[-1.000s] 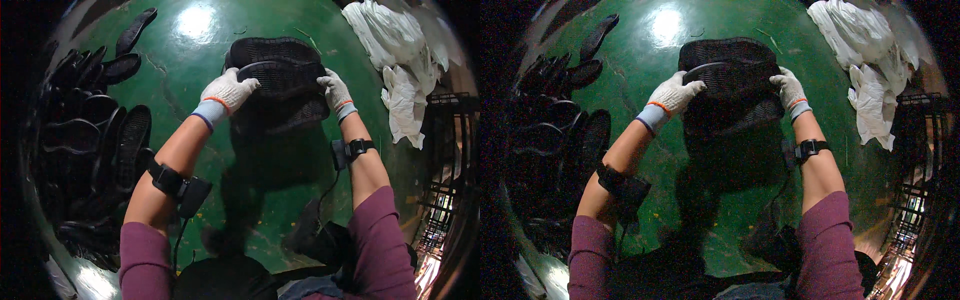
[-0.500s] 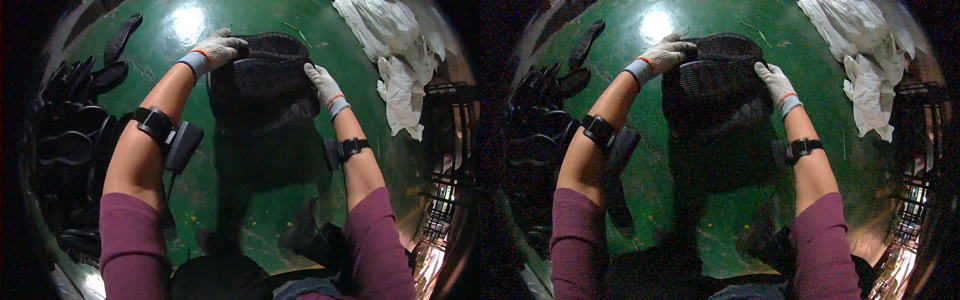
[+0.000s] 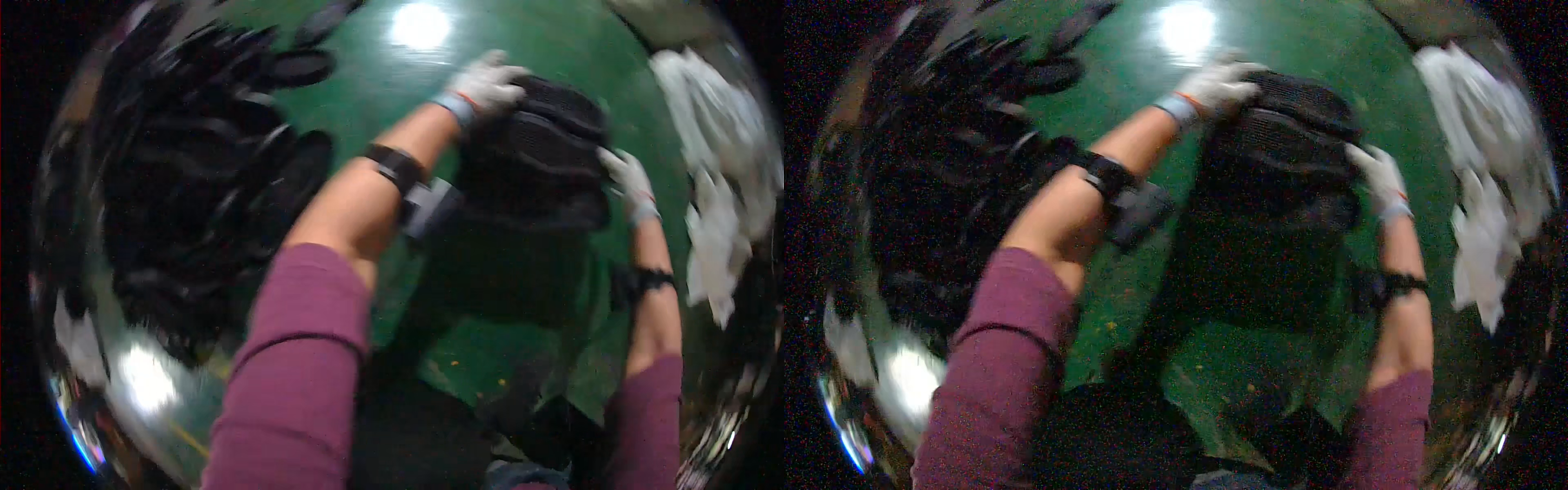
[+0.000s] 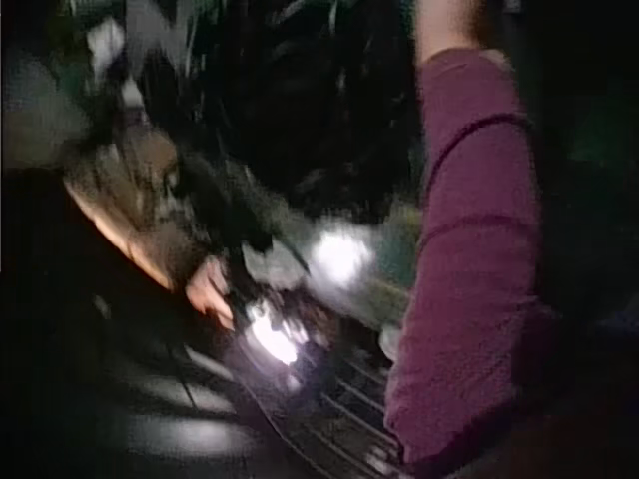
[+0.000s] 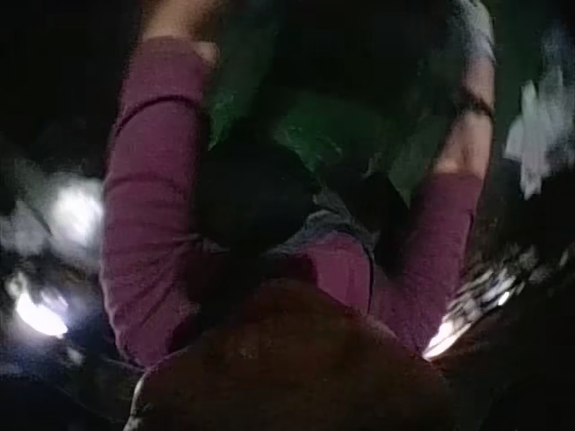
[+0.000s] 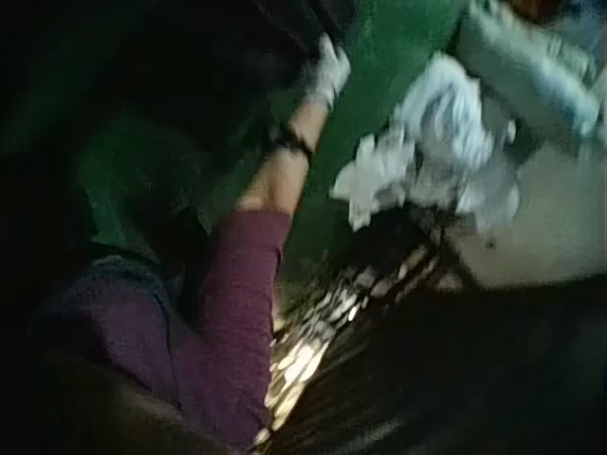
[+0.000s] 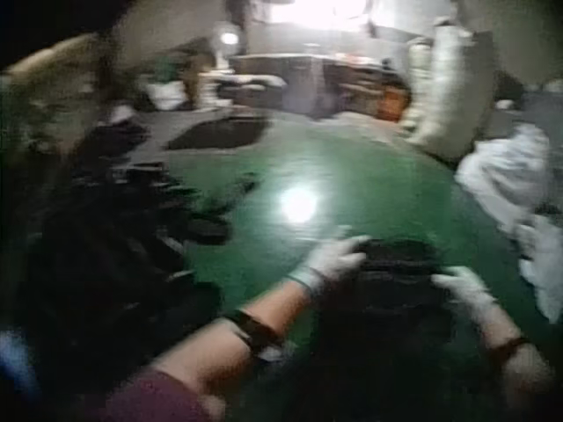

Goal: Sort and arrange black shoe soles from a pile on the floor into organized stacks.

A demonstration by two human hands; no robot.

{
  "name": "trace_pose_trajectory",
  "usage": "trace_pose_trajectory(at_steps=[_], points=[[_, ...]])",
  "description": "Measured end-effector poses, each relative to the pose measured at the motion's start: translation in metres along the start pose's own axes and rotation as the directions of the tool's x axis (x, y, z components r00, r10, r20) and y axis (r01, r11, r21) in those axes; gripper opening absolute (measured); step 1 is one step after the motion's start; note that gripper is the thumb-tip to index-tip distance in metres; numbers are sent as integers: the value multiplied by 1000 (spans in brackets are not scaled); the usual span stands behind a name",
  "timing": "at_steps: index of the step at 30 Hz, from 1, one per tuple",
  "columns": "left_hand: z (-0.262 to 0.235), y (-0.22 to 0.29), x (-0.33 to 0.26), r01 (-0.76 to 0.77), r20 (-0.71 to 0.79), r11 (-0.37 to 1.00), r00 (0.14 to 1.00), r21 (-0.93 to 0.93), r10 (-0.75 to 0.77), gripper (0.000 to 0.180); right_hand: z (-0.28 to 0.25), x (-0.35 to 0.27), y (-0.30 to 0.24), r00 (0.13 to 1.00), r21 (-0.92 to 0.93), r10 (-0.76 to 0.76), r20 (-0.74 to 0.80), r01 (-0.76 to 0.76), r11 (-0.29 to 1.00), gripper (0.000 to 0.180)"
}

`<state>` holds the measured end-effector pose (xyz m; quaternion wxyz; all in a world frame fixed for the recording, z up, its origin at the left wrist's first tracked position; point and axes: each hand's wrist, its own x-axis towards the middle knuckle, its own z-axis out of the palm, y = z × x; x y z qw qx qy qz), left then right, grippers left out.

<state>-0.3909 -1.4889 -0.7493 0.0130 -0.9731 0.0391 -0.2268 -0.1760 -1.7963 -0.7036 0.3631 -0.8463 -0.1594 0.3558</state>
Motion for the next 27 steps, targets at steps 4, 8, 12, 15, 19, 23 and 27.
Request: trace_pose_trajectory(at_steps=[4,8,12,15,19,23,27], points=[[-36,116,-31,596,-89,476,561,-647,-823,41,-92,7,25,700,-78,-373,-610,415,907,65],[-98,162,-208,818,-195,460,417,-345,-888,31,24,-64,-43,696,168,-393,-601,591,789,50],[-145,198,-299,937,-262,308,258,-167,-930,27,85,-112,-68,781,538,-415,-467,623,568,36],[-163,231,-350,997,-124,30,20,-72,-992,46,169,-139,-59,852,668,-436,-290,506,546,29],[-145,266,-367,977,163,-203,-211,70,-964,66,247,-177,-29,935,701,-356,12,246,669,27],[-127,256,-370,989,277,-118,-89,-92,-957,50,305,-197,20,937,473,-235,258,90,876,54],[-107,275,-309,866,199,-25,86,-499,-976,43,314,-228,22,852,366,-192,487,1,931,74]])
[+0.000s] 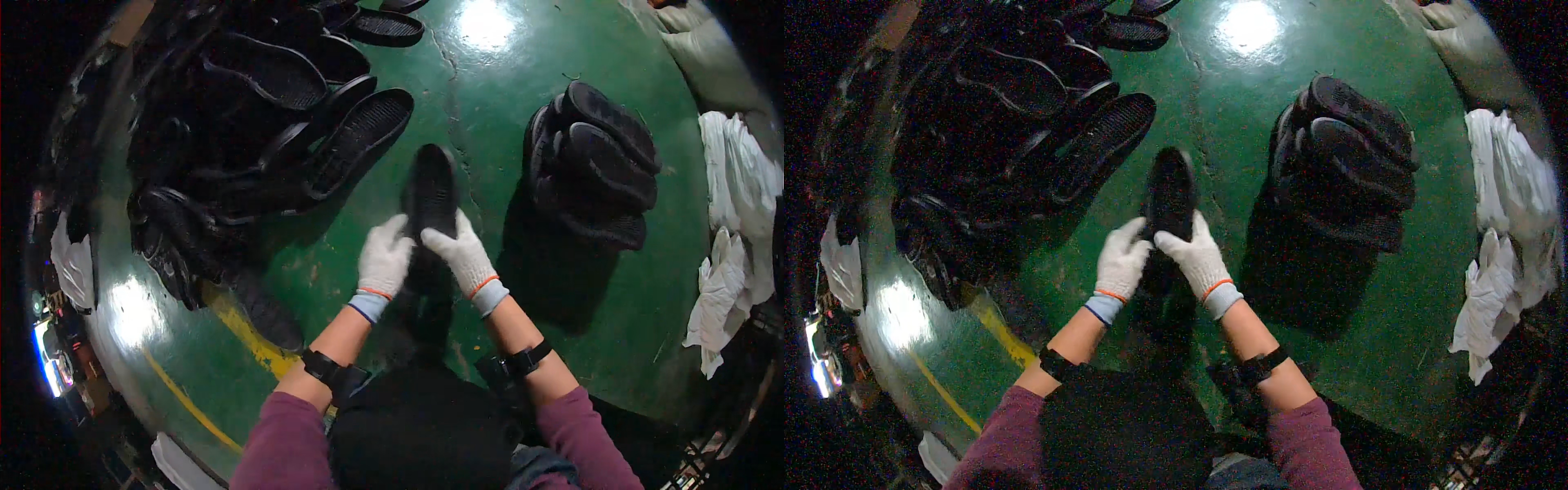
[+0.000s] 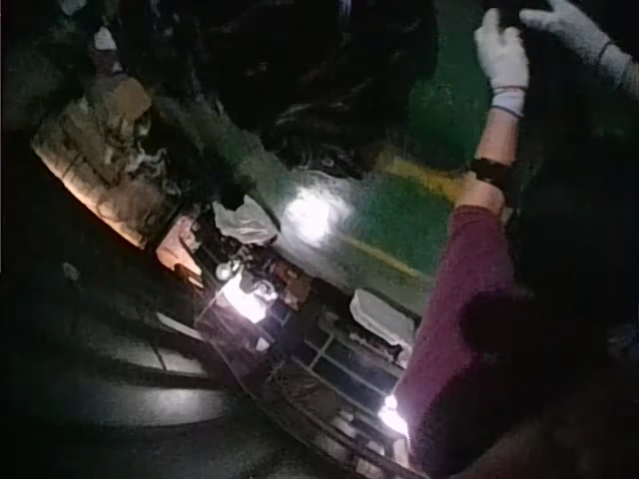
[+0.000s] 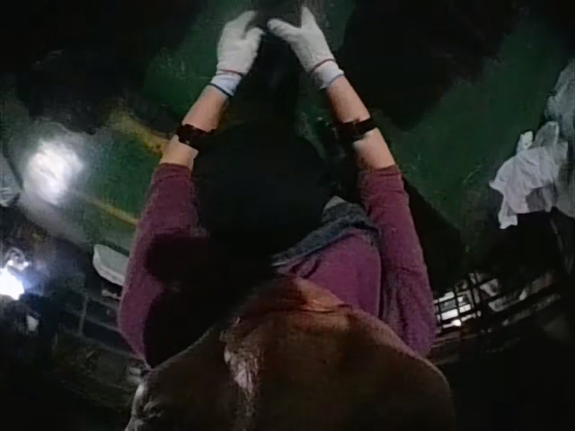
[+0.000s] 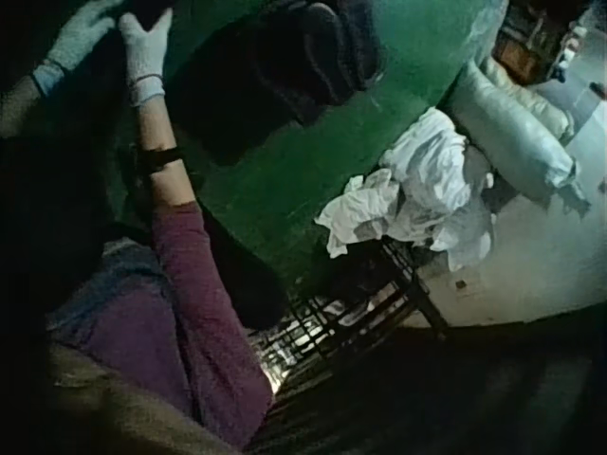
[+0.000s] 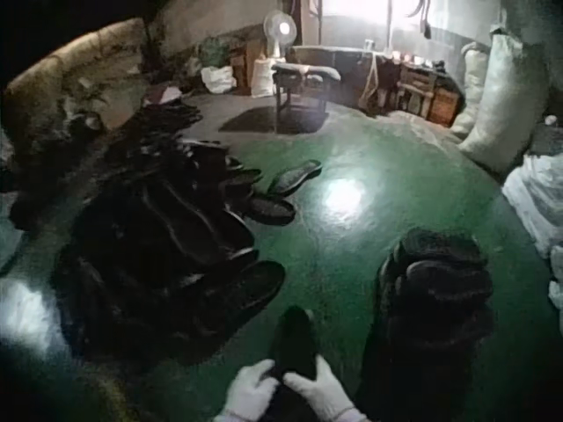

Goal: Sort and arrange black shoe soles from a pile on the floor into organized stacks.

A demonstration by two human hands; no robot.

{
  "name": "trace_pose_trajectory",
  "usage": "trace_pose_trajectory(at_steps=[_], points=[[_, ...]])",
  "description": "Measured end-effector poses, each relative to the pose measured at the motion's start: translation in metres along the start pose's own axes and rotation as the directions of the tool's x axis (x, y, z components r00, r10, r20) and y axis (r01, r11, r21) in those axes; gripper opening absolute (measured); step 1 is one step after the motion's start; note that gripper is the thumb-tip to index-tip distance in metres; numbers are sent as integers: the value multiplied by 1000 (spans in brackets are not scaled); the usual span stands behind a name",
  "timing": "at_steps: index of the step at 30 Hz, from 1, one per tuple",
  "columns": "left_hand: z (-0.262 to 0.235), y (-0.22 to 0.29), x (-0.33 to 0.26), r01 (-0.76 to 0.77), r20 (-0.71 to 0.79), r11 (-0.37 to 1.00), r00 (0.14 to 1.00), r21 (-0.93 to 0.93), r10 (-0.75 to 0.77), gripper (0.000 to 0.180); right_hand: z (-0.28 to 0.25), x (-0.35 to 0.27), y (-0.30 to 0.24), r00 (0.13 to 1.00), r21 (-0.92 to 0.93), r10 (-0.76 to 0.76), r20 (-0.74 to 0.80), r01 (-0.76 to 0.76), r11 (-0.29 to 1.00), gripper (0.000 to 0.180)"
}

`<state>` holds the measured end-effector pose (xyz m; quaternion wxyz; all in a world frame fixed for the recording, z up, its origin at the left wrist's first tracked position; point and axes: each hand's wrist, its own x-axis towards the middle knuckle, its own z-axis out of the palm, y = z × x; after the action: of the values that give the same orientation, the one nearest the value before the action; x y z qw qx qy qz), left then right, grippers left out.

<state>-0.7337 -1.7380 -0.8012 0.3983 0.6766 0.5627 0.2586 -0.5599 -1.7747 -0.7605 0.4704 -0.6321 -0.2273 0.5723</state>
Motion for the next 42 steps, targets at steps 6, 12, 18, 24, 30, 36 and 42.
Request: trace_pose_trajectory(at_steps=[6,12,18,24,30,36,42], points=[[-40,34,112,-304,-108,716,877,629,468,38,-47,6,-42,994,406,34,100,-72,911,49],[-72,10,190,171,-121,507,984,845,-129,54,-73,-25,-116,926,782,-209,314,-127,610,77],[-63,40,180,238,410,964,896,-117,-171,43,-66,-15,-131,881,911,-365,300,-152,382,80],[-11,105,115,393,433,627,896,-673,-97,33,-28,-14,-152,691,-272,-662,-292,603,750,67],[23,110,73,366,411,413,912,-834,21,46,-4,-19,-142,562,-928,-806,-187,169,333,71],[52,95,58,490,498,106,864,-865,75,39,-23,-19,-111,669,-913,-713,-211,126,389,76],[10,154,73,-200,302,677,781,-708,546,66,-36,-48,-143,625,-651,-694,-357,366,665,63]])
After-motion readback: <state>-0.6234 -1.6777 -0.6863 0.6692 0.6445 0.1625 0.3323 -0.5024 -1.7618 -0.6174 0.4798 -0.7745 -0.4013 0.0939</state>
